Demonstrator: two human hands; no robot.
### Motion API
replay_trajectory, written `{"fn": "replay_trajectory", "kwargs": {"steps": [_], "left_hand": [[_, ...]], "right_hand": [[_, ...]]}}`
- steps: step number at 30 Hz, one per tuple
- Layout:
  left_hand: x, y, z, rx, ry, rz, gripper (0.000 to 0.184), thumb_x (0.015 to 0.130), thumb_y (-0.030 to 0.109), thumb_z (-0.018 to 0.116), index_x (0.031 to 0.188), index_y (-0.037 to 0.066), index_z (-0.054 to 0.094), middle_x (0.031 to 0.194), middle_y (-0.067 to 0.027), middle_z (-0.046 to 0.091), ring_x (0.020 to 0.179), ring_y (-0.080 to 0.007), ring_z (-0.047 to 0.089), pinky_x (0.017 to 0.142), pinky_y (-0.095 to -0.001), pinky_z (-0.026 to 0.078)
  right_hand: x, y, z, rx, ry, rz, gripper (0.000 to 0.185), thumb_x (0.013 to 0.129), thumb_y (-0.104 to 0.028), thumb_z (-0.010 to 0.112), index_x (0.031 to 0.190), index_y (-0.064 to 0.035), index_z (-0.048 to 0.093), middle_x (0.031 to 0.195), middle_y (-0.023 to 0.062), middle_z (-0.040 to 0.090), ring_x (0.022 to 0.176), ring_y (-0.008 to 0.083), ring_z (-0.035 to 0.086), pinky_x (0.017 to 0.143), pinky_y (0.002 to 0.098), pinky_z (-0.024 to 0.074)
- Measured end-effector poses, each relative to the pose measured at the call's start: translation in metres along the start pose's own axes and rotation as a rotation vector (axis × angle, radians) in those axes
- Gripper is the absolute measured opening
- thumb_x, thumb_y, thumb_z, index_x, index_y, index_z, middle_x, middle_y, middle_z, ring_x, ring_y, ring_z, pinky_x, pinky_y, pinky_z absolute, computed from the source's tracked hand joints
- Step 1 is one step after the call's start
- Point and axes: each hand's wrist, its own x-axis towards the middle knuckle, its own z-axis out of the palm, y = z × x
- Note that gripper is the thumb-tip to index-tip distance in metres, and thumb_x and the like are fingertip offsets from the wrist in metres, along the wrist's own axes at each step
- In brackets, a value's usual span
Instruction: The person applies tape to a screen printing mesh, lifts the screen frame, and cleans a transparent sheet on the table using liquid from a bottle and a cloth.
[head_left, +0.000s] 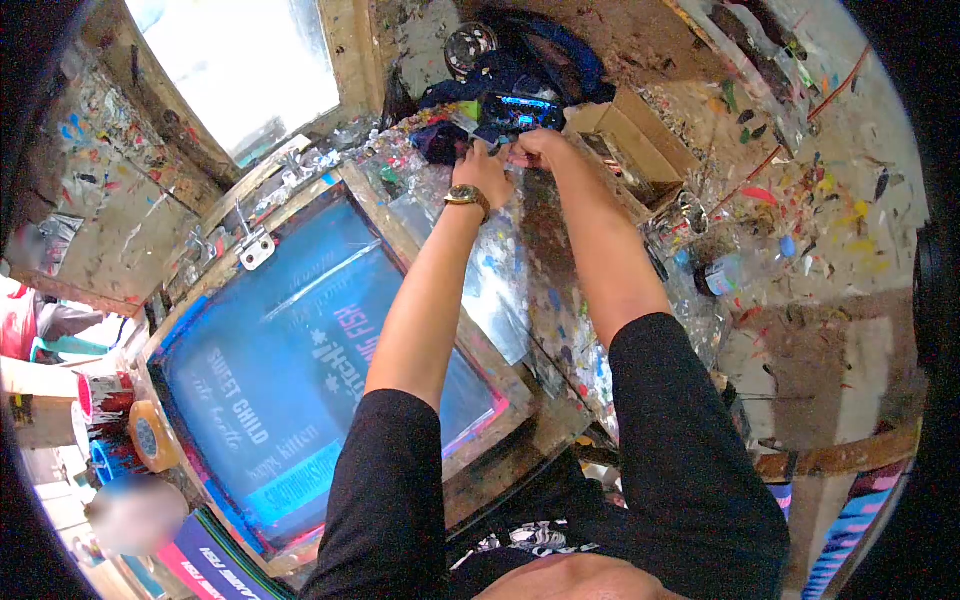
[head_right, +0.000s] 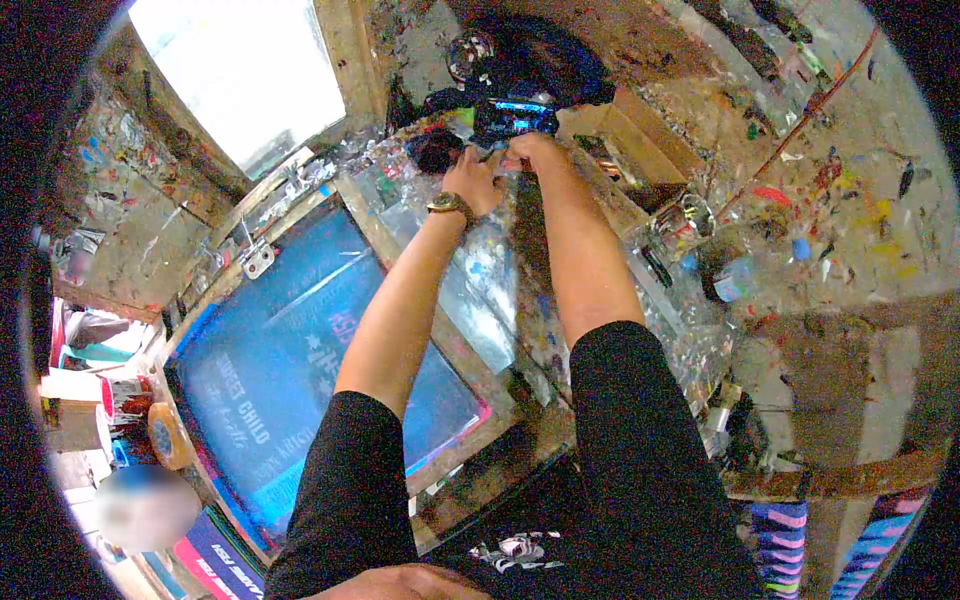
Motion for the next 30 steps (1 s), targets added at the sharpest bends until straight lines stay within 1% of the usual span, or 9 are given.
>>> {"fn": "replay_trajectory", "kwargs": {"steps": [4,6,15,19,21,24,26,28,30], "left_hand": [[-0.001,-0.002,0.008,0.048,0.101,0.038,0.063,0.082,0.035,0.060,0.143,0.022,0.050,0.137,-0.0250,0.047,0.119,-0.0382,0.054,0.100,-0.0477,0.046],[-0.001,-0.004,0.007,0.054,0.086,0.057,0.062,0.083,0.041,0.058,0.140,0.018,0.049,0.126,-0.0243,0.053,0.117,-0.0409,0.055,0.097,-0.0500,0.048],[0.001,-0.004,0.006,0.036,0.063,0.044,0.061,0.083,0.038,0.057,0.141,0.019,0.053,0.132,-0.0240,0.049,0.121,-0.0377,0.053,0.098,-0.0476,0.046],[-0.001,-0.003,0.007,0.026,0.016,0.020,0.057,0.087,0.040,0.052,0.140,0.020,0.050,0.136,-0.0275,0.048,0.125,-0.0419,0.050,0.101,-0.0481,0.046],[-0.002,-0.006,0.016,0.227,0.100,0.086,0.063,0.086,0.040,0.054,0.142,0.012,0.047,0.138,-0.0268,0.047,0.125,-0.0417,0.049,0.102,-0.0479,0.044],[-0.010,0.007,0.015,0.163,0.138,0.061,0.071,0.084,0.042,0.056,0.141,0.001,0.044,0.140,-0.0270,0.046,0.125,-0.0407,0.048,0.102,-0.0480,0.041],[-0.024,0.027,0.011,0.211,0.124,0.046,0.077,0.081,0.042,0.059,0.139,-0.006,0.043,0.136,-0.0256,0.048,0.123,-0.0389,0.048,0.101,-0.0496,0.040],[-0.052,0.050,0.003,0.279,0.145,0.097,0.077,0.077,0.034,0.063,0.138,-0.008,0.044,0.133,-0.0235,0.052,0.122,-0.0362,0.048,0.100,-0.0495,0.038],[-0.071,0.073,0.005,0.255,0.148,0.096,0.080,0.075,0.037,0.067,0.138,-0.007,0.045,0.134,-0.0224,0.052,0.125,-0.0364,0.046,0.103,-0.0492,0.035]], "right_hand": [[-0.012,-0.005,0.012,-0.121,0.019,-0.018,0.012,0.084,0.000,0.054,0.075,-0.0052,0.060,0.076,0.0073,0.064,0.067,0.0190,0.066,0.062,0.0310,0.0604],[-0.019,-0.009,0.016,-0.191,0.026,-0.029,0.011,0.084,-0.002,0.055,0.075,-0.0050,0.061,0.076,0.0074,0.065,0.066,0.0188,0.066,0.062,0.0312,0.0597],[-0.051,-0.035,0.027,-0.536,0.029,-0.064,0.013,0.085,-0.008,0.058,0.076,-0.0039,0.065,0.076,0.0080,0.068,0.062,0.0177,0.066,0.060,0.0323,0.0565],[-0.083,-0.056,0.035,-0.871,0.007,-0.143,0.015,0.086,-0.011,0.059,0.076,-0.0034,0.067,0.076,0.0083,0.069,0.061,0.0172,0.066,0.059,0.0328,0.0550],[-0.119,-0.068,0.043,-1.088,0.015,-0.213,0.016,0.086,-0.012,0.060,0.076,-0.0032,0.068,0.077,0.0084,0.070,0.060,0.0170,0.066,0.059,0.0330,0.0543],[-0.192,-0.058,0.043,-0.819,0.215,-0.162,0.017,0.087,-0.017,0.062,0.082,-0.0026,0.070,0.078,0.0085,0.071,0.059,0.0164,0.066,0.059,0.0350,0.0521],[-0.245,-0.042,0.018,-0.803,0.374,-0.656,0.021,0.084,-0.026,0.069,0.087,-0.0053,0.071,0.085,0.0158,0.072,0.082,0.0298,0.071,0.077,0.0430,0.0545],[-0.270,-0.005,-0.032,-0.777,0.281,-0.853,0.019,0.085,-0.023,0.068,0.091,-0.0049,0.072,0.085,0.0179,0.071,0.082,0.0298,0.070,0.075,0.0414,0.0543],[-0.319,0.012,-0.066,-0.631,0.093,-0.458,0.019,0.085,-0.021,0.068,0.095,-0.0049,0.072,0.088,0.0163,0.071,0.083,0.0334,0.069,0.079,0.0419,0.0540]]}}
